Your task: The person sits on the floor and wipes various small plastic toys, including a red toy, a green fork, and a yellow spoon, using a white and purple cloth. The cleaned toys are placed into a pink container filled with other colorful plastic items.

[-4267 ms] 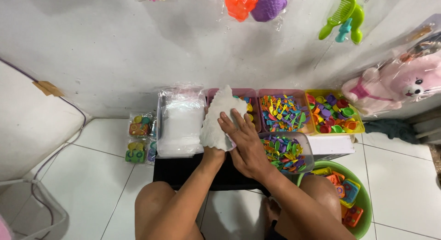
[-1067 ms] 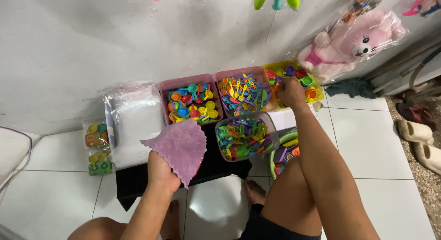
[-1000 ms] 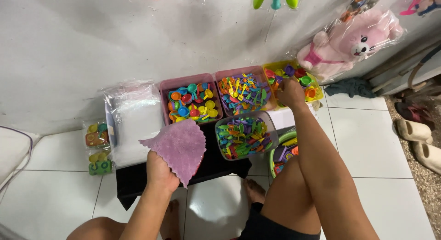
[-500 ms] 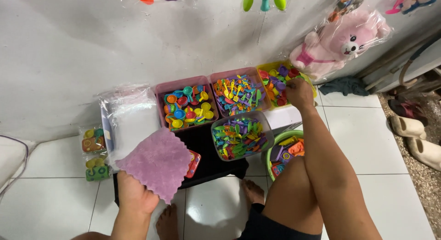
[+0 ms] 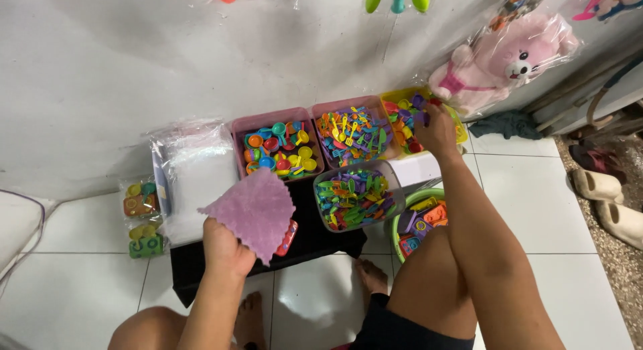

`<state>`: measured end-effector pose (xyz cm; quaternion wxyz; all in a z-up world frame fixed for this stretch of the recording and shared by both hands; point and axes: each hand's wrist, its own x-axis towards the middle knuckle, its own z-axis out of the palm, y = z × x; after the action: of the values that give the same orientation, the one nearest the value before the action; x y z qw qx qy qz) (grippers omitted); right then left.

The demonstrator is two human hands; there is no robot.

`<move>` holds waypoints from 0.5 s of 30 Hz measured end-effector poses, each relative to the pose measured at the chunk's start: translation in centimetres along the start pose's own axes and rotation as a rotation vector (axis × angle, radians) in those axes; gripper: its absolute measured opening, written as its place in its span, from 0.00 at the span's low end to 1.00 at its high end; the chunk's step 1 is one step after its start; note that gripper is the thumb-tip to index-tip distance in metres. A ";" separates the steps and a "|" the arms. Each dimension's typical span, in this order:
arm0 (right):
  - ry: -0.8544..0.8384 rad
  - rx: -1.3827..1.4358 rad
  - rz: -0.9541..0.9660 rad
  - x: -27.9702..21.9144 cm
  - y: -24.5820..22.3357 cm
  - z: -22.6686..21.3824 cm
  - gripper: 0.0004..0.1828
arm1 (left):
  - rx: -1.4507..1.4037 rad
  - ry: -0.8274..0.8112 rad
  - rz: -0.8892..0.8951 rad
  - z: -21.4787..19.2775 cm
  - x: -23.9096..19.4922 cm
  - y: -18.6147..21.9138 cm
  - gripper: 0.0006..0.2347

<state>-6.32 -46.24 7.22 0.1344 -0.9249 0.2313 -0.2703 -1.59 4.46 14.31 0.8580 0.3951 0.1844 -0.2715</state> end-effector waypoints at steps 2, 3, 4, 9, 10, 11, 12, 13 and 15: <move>0.045 0.118 -0.068 -0.1 -3.3 -2.0 0.18 | -0.050 0.025 -0.008 1.5 0.2 0.5 0.15; 0.096 0.234 -0.135 0.0 -5.0 -2.9 0.20 | -0.101 0.043 -0.014 2.2 0.3 0.9 0.15; 0.089 0.240 -0.143 -0.2 -7.0 -3.6 0.20 | -0.107 0.051 -0.009 2.5 0.2 1.0 0.15; 0.028 0.554 -0.482 -2.6 -18.7 -7.7 0.23 | -0.198 0.008 -0.032 3.9 0.9 0.8 0.13; 0.028 0.558 -0.487 -3.8 -21.3 -8.5 0.23 | -0.200 0.010 -0.026 4.1 1.0 0.5 0.13; -0.013 0.617 -0.533 -5.0 -23.8 -9.4 0.23 | -0.198 0.006 -0.026 4.3 1.1 0.2 0.12; -0.055 0.677 -0.581 -6.1 -26.3 -10.3 0.23 | -0.198 0.003 -0.025 4.5 1.2 -0.1 0.12; -0.056 0.682 -0.588 -7.0 -28.0 -10.8 0.23 | -0.201 0.005 -0.018 5.3 0.5 0.1 0.12; -0.115 0.632 -0.712 -8.9 -31.4 -11.7 0.22 | -0.158 0.011 0.018 6.7 -1.1 0.3 0.11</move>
<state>-8.44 -16.32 24.63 0.3208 -0.8738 -0.2010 -0.3051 -1.62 -0.24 19.21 0.8879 0.3292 0.2063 -0.2463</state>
